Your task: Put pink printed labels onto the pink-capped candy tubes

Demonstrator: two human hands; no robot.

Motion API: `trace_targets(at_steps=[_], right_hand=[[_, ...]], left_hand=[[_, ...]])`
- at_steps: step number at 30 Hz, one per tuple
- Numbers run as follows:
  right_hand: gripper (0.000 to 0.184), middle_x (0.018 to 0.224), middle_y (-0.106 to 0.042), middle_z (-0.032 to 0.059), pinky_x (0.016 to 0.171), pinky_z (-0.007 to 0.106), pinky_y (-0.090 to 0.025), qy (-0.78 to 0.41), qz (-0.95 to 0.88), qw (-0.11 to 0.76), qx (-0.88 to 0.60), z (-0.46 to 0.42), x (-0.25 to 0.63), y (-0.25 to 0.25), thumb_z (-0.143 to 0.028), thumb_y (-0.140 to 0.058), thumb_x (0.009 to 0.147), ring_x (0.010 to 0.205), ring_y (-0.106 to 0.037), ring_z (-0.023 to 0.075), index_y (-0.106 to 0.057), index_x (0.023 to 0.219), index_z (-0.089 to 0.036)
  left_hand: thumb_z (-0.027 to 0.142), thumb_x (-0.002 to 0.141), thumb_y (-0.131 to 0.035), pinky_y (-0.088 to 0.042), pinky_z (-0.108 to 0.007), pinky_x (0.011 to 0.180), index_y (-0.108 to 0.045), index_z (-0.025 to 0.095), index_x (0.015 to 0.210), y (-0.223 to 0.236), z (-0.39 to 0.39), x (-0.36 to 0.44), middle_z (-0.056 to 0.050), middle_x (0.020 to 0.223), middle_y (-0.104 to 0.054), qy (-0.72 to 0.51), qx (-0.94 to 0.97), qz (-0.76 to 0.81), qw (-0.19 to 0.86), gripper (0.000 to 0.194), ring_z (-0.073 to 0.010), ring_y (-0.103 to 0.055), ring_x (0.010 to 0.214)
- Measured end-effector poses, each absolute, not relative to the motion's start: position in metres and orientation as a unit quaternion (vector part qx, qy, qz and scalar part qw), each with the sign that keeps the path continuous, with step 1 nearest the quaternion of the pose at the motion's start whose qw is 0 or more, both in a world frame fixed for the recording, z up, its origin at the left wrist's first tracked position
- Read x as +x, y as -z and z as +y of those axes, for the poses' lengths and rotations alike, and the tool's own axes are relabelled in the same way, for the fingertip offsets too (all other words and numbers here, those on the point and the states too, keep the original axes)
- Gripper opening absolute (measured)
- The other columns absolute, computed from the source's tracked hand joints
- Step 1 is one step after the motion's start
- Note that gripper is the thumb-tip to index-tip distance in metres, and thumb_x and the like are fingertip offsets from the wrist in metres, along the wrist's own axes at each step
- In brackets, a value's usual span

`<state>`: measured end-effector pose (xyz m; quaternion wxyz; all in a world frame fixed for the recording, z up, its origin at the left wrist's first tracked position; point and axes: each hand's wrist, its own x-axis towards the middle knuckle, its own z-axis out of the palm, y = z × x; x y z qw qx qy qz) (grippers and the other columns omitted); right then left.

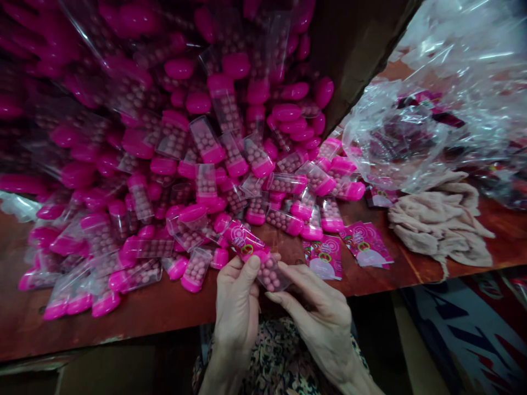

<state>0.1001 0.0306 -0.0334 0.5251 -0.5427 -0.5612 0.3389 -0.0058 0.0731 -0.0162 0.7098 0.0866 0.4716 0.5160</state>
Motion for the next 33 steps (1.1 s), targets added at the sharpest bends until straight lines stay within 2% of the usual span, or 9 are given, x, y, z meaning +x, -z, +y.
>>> trace_targets(at_steps=[4,7,12,16,19,23,28,33], right_hand=[[0.045,0.089,-0.064,-0.0014,0.071,0.02,-0.054,-0.37,-0.528,0.538,-0.543,0.029,0.1,0.032,-0.008,-0.069,0.075,0.079,-0.062,0.0106,-0.063,0.113,-0.029],[0.043,0.087,-0.063,-0.0025,0.066,0.019,-0.054,-0.436,-0.476,0.552,-0.528,0.03,0.097,0.033,-0.009,-0.069,0.075,0.077,-0.062,0.01,-0.064,0.111,-0.032],[0.041,0.087,-0.062,-0.0023,0.068,0.021,-0.055,-0.515,-0.402,0.57,-0.498,0.03,0.091,0.036,-0.009,-0.067,0.075,0.077,-0.063,0.0106,-0.066,0.108,-0.033],[0.043,0.088,-0.061,-0.0014,0.069,0.023,-0.055,-0.489,-0.421,0.563,-0.516,0.025,0.088,0.036,-0.007,-0.066,0.076,0.08,-0.062,0.0119,-0.064,0.11,-0.033],[0.044,0.088,-0.061,-0.0005,0.068,0.024,-0.055,-0.46,-0.44,0.561,-0.529,0.021,0.087,0.037,-0.006,-0.065,0.076,0.079,-0.063,0.0128,-0.063,0.112,-0.032],[0.041,0.087,-0.061,0.0006,0.066,0.024,-0.054,-0.445,-0.454,0.558,-0.533,0.023,0.087,0.036,-0.007,-0.065,0.077,0.078,-0.062,0.0131,-0.064,0.111,-0.03],[0.038,0.088,-0.062,0.0013,0.068,0.027,-0.055,-0.485,-0.455,0.548,-0.508,0.027,0.082,0.036,-0.008,-0.064,0.077,0.08,-0.062,0.0142,-0.065,0.11,-0.028],[0.037,0.085,-0.062,0.001,0.067,0.026,-0.056,-0.434,-0.488,0.55,-0.52,0.026,0.08,0.036,-0.007,-0.065,0.076,0.076,-0.063,0.0138,-0.067,0.107,-0.027]], left_hand=[[0.03,0.069,-0.073,-0.053,-0.035,0.078,-0.07,0.013,0.077,0.016,0.071,-0.006,-0.007,0.072,-0.072,-0.513,0.088,0.46,0.72,0.018,-0.0215,-0.069,0.077],[0.037,0.069,-0.072,-0.053,-0.035,0.076,-0.071,0.013,0.083,0.016,0.072,-0.009,-0.009,0.079,-0.073,-0.521,0.102,0.452,0.716,0.028,-0.0229,-0.068,0.081],[0.028,0.068,-0.074,-0.054,-0.034,0.073,-0.07,0.013,0.077,0.014,0.073,-0.01,-0.008,0.075,-0.073,-0.51,0.1,0.473,0.712,0.019,-0.0213,-0.069,0.075],[0.022,0.068,-0.073,-0.055,-0.033,0.069,-0.069,0.013,0.071,0.014,0.068,-0.005,-0.006,0.067,-0.072,-0.515,0.092,0.478,0.706,0.011,-0.018,-0.067,0.062],[0.021,0.069,-0.072,-0.055,-0.033,0.067,-0.069,0.012,0.072,0.014,0.066,-0.003,-0.007,0.068,-0.072,-0.506,0.098,0.482,0.708,0.01,-0.016,-0.066,0.058],[0.025,0.071,-0.071,-0.054,-0.032,0.071,-0.068,0.012,0.076,0.013,0.067,-0.006,-0.008,0.074,-0.073,-0.503,0.092,0.481,0.712,0.014,-0.0181,-0.068,0.067],[0.03,0.073,-0.069,-0.052,-0.032,0.074,-0.068,0.013,0.083,0.012,0.072,-0.011,-0.011,0.083,-0.074,-0.511,0.083,0.492,0.7,0.019,-0.0199,-0.068,0.079],[0.025,0.071,-0.071,-0.049,-0.025,0.058,-0.067,0.014,0.077,0.015,0.071,-0.01,-0.006,0.067,-0.072,-0.493,0.066,0.503,0.707,0.013,-0.0135,-0.063,0.057]])
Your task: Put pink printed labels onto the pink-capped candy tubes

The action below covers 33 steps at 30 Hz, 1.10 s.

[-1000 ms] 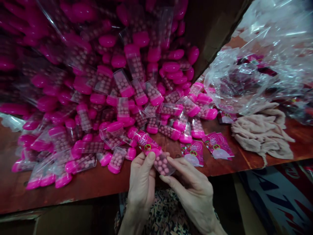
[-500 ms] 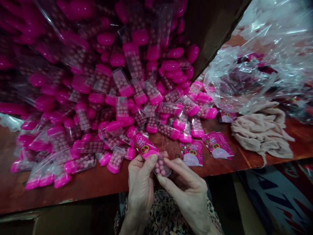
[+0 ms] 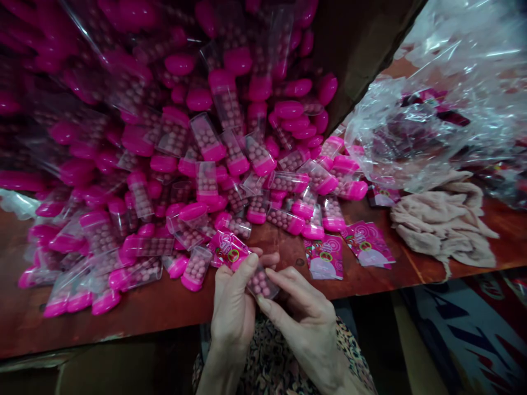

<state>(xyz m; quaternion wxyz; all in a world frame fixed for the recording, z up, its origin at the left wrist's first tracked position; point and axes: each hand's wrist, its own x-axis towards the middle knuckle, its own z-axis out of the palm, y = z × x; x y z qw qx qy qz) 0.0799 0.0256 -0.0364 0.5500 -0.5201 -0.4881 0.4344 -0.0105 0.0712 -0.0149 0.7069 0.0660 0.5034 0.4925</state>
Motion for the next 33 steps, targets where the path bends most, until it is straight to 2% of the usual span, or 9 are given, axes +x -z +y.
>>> trace_targets(at_steps=[4,7,11,14,17,21,26,29,33], right_hand=[[0.035,0.086,-0.064,0.0026,0.069,0.027,-0.057,-0.413,-0.492,0.541,-0.543,0.024,0.081,0.035,-0.006,-0.064,0.076,0.079,-0.065,0.0153,-0.068,0.105,-0.024],[0.038,0.089,-0.064,0.0021,0.069,0.026,-0.058,-0.406,-0.472,0.561,-0.546,0.025,0.081,0.035,-0.005,-0.064,0.076,0.08,-0.065,0.0146,-0.067,0.107,-0.026],[0.038,0.088,-0.064,0.0019,0.069,0.026,-0.057,-0.436,-0.449,0.567,-0.536,0.028,0.083,0.035,-0.007,-0.064,0.076,0.079,-0.064,0.0145,-0.066,0.108,-0.027],[0.038,0.083,-0.062,0.0008,0.066,0.025,-0.056,-0.456,-0.432,0.568,-0.532,0.029,0.085,0.037,-0.008,-0.067,0.074,0.076,-0.062,0.0138,-0.067,0.107,-0.026],[0.038,0.08,-0.062,-0.0004,0.063,0.023,-0.054,-0.451,-0.425,0.575,-0.534,0.029,0.085,0.039,-0.008,-0.069,0.072,0.073,-0.061,0.0127,-0.068,0.104,-0.027],[0.036,0.081,-0.065,0.0008,0.064,0.024,-0.057,-0.428,-0.419,0.584,-0.548,0.031,0.084,0.039,-0.01,-0.071,0.071,0.074,-0.064,0.0142,-0.07,0.102,-0.026],[0.036,0.082,-0.071,0.0009,0.065,0.024,-0.061,-0.453,-0.341,0.616,-0.546,0.034,0.082,0.039,-0.009,-0.076,0.063,0.07,-0.069,0.015,-0.07,0.095,-0.024],[0.045,0.072,-0.071,-0.0024,0.06,0.02,-0.06,-0.485,-0.3,0.628,-0.529,0.036,0.082,0.039,-0.005,-0.077,0.058,0.061,-0.069,0.0124,-0.067,0.097,-0.024],[0.049,0.064,-0.069,-0.0039,0.054,0.018,-0.058,-0.487,-0.298,0.619,-0.539,0.037,0.088,0.038,-0.007,-0.078,0.059,0.054,-0.067,0.0112,-0.066,0.103,-0.024]], left_hand=[[0.024,0.07,-0.072,-0.046,-0.021,0.052,-0.068,0.012,0.076,0.017,0.066,-0.005,-0.005,0.062,-0.07,-0.484,0.061,0.474,0.733,0.013,-0.0088,-0.055,0.047],[0.024,0.07,-0.073,-0.049,-0.024,0.062,-0.069,0.013,0.078,0.016,0.063,-0.001,-0.005,0.064,-0.071,-0.488,0.057,0.456,0.742,0.015,-0.0089,-0.056,0.051],[0.029,0.071,-0.072,-0.05,-0.031,0.075,-0.07,0.014,0.085,0.014,0.064,-0.003,-0.007,0.077,-0.073,-0.497,0.066,0.439,0.745,0.021,-0.0145,-0.063,0.066],[0.041,0.074,-0.067,-0.05,-0.034,0.078,-0.07,0.013,0.088,0.015,0.069,-0.007,-0.01,0.084,-0.073,-0.502,0.076,0.446,0.737,0.031,-0.0206,-0.066,0.079],[0.043,0.077,-0.063,-0.05,-0.035,0.079,-0.071,0.011,0.084,0.016,0.071,-0.008,-0.011,0.083,-0.072,-0.5,0.082,0.472,0.722,0.034,-0.0235,-0.066,0.084],[0.041,0.075,-0.066,-0.049,-0.035,0.077,-0.069,0.012,0.079,0.017,0.065,0.0,-0.009,0.074,-0.071,-0.511,0.074,0.49,0.702,0.029,-0.0218,-0.066,0.079],[0.038,0.07,-0.071,-0.048,-0.029,0.071,-0.065,0.014,0.068,0.02,0.06,0.008,-0.001,0.06,-0.062,-0.507,0.072,0.493,0.703,0.025,-0.0131,-0.058,0.059],[0.037,0.068,-0.073,-0.048,-0.027,0.066,-0.064,0.014,0.066,0.02,0.062,0.008,0.002,0.056,-0.057,-0.499,0.075,0.496,0.707,0.025,-0.0103,-0.053,0.053],[0.036,0.065,-0.075,-0.045,-0.024,0.059,-0.063,0.014,0.063,0.017,0.063,0.006,0.003,0.053,-0.053,-0.49,0.086,0.484,0.72,0.026,-0.0089,-0.048,0.049]])
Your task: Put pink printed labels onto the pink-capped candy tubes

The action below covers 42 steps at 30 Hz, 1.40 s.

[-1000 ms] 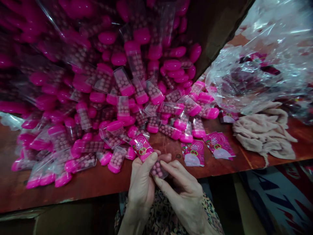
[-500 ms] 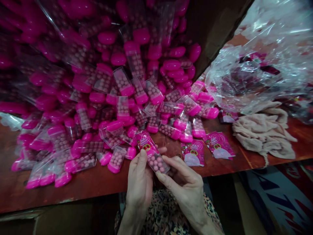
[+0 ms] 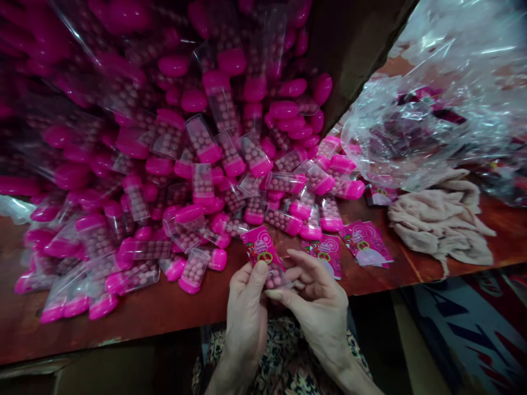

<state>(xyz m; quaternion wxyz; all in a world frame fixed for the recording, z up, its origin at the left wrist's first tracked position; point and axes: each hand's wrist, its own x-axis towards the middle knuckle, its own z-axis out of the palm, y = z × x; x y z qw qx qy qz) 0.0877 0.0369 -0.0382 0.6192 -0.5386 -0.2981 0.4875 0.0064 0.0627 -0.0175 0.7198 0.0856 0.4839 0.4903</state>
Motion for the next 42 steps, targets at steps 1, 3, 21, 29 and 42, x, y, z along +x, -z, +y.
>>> trace_targets(at_steps=[1,3,21,29,42], right_hand=[[0.048,0.064,-0.069,-0.0035,0.052,0.018,-0.058,-0.486,-0.309,0.61,-0.545,0.037,0.09,0.038,-0.009,-0.078,0.059,0.054,-0.066,0.0113,-0.067,0.103,-0.024],[0.045,0.063,-0.068,-0.0033,0.049,0.019,-0.057,-0.486,-0.334,0.588,-0.554,0.036,0.093,0.038,-0.012,-0.078,0.061,0.051,-0.065,0.011,-0.069,0.103,-0.025],[0.039,0.075,-0.072,-0.0012,0.047,0.023,-0.057,-0.454,-0.415,0.553,-0.562,0.036,0.11,0.041,-0.02,-0.076,0.068,0.053,-0.064,0.0124,-0.07,0.105,-0.03],[0.034,0.096,-0.074,0.0033,0.081,0.039,-0.056,-0.382,-0.541,0.468,-0.586,0.037,0.122,0.045,-0.035,-0.072,0.073,0.089,-0.069,0.0231,-0.068,0.106,-0.034],[0.029,0.066,-0.07,-0.0042,0.06,0.023,-0.052,-0.403,-0.521,0.523,-0.541,0.039,0.117,0.038,-0.036,-0.068,0.077,0.058,-0.062,0.012,-0.068,0.106,-0.038]], left_hand=[[0.036,0.066,-0.075,-0.044,-0.023,0.057,-0.063,0.014,0.064,0.017,0.062,0.006,0.003,0.052,-0.052,-0.486,0.091,0.481,0.724,0.025,-0.0083,-0.047,0.049],[0.036,0.067,-0.074,-0.042,-0.022,0.055,-0.062,0.013,0.063,0.017,0.06,0.006,0.004,0.052,-0.05,-0.479,0.098,0.48,0.729,0.026,-0.0071,-0.043,0.048],[0.027,0.073,-0.07,-0.047,-0.025,0.068,-0.072,0.018,0.086,0.016,0.059,0.002,-0.003,0.073,-0.07,-0.475,0.158,0.436,0.748,0.016,-0.0134,-0.06,0.066],[0.022,0.066,-0.075,-0.05,-0.025,0.07,-0.073,0.019,0.084,0.021,0.061,-0.003,-0.001,0.075,-0.073,-0.512,0.164,0.494,0.683,0.018,-0.0133,-0.064,0.067],[0.024,0.069,-0.074,-0.049,-0.024,0.062,-0.07,0.016,0.073,0.015,0.062,-0.005,0.0,0.062,-0.067,-0.499,0.13,0.438,0.737,0.01,-0.0103,-0.058,0.056]])
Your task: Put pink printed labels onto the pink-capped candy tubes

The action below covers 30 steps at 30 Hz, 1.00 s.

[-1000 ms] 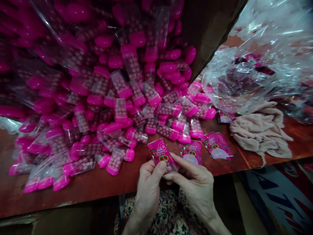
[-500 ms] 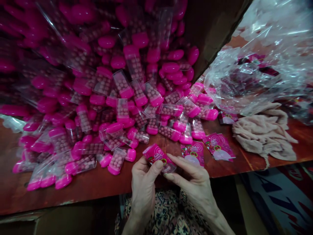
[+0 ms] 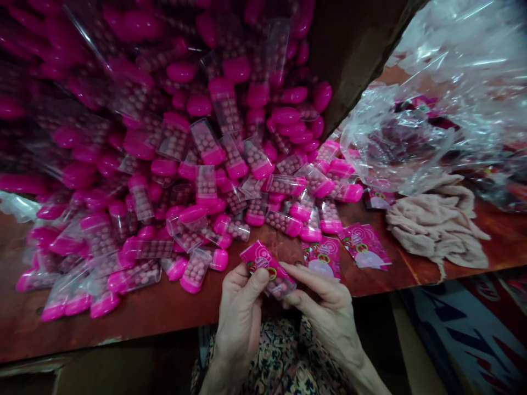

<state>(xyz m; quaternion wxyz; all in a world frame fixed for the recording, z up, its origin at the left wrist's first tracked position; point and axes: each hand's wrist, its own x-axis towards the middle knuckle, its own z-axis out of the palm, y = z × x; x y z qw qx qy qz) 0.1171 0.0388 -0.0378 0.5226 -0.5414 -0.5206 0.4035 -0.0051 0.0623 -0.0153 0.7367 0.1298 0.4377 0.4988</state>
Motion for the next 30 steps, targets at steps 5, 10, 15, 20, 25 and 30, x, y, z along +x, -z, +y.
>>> trace_targets(at_steps=[5,10,15,20,25,30], right_hand=[[0.035,0.067,-0.064,-0.0059,0.051,0.017,-0.049,-0.483,-0.494,0.539,-0.482,0.039,0.112,0.038,-0.022,-0.064,0.083,0.05,-0.058,0.0061,-0.063,0.113,-0.04],[0.034,0.069,-0.064,-0.0056,0.049,0.015,-0.05,-0.49,-0.455,0.563,-0.485,0.037,0.108,0.038,-0.019,-0.068,0.078,0.049,-0.057,0.0052,-0.067,0.106,-0.039],[0.03,0.068,-0.067,-0.0039,0.045,0.017,-0.051,-0.504,-0.401,0.586,-0.491,0.037,0.104,0.036,-0.017,-0.071,0.074,0.045,-0.057,0.0067,-0.072,0.099,-0.035],[0.02,0.063,-0.069,-0.0021,0.041,0.019,-0.051,-0.507,-0.347,0.599,-0.512,0.036,0.1,0.039,-0.021,-0.073,0.072,0.04,-0.057,0.0085,-0.074,0.09,-0.029],[0.019,0.06,-0.068,-0.0012,0.04,0.02,-0.051,-0.503,-0.343,0.584,-0.536,0.036,0.097,0.042,-0.025,-0.073,0.071,0.04,-0.057,0.0095,-0.074,0.09,-0.026],[0.02,0.059,-0.066,-0.0029,0.041,0.019,-0.05,-0.503,-0.351,0.587,-0.528,0.037,0.096,0.047,-0.024,-0.071,0.073,0.041,-0.056,0.0085,-0.074,0.092,-0.029]], left_hand=[[0.03,0.073,-0.07,-0.048,-0.024,0.056,-0.065,0.013,0.063,0.015,0.065,-0.007,-0.001,0.054,-0.061,-0.476,0.089,0.411,0.772,0.021,-0.0095,-0.053,0.051],[0.029,0.07,-0.073,-0.046,-0.022,0.053,-0.065,0.012,0.066,0.013,0.064,-0.006,0.0,0.055,-0.06,-0.479,0.085,0.406,0.774,0.019,-0.009,-0.051,0.05],[0.03,0.07,-0.073,-0.045,-0.023,0.052,-0.064,0.012,0.068,0.012,0.063,-0.002,0.001,0.054,-0.058,-0.474,0.09,0.396,0.781,0.021,-0.0092,-0.051,0.049],[0.028,0.068,-0.075,-0.045,-0.023,0.053,-0.065,0.012,0.07,0.014,0.062,0.0,0.0,0.055,-0.06,-0.48,0.091,0.404,0.773,0.02,-0.0103,-0.052,0.051],[0.029,0.071,-0.073,-0.045,-0.023,0.054,-0.065,0.011,0.069,0.016,0.061,-0.002,-0.001,0.055,-0.06,-0.477,0.087,0.407,0.774,0.019,-0.0096,-0.052,0.05],[0.029,0.072,-0.072,-0.047,-0.022,0.056,-0.066,0.013,0.071,0.015,0.062,0.002,0.0,0.057,-0.062,-0.484,0.088,0.416,0.765,0.017,-0.0079,-0.053,0.051]])
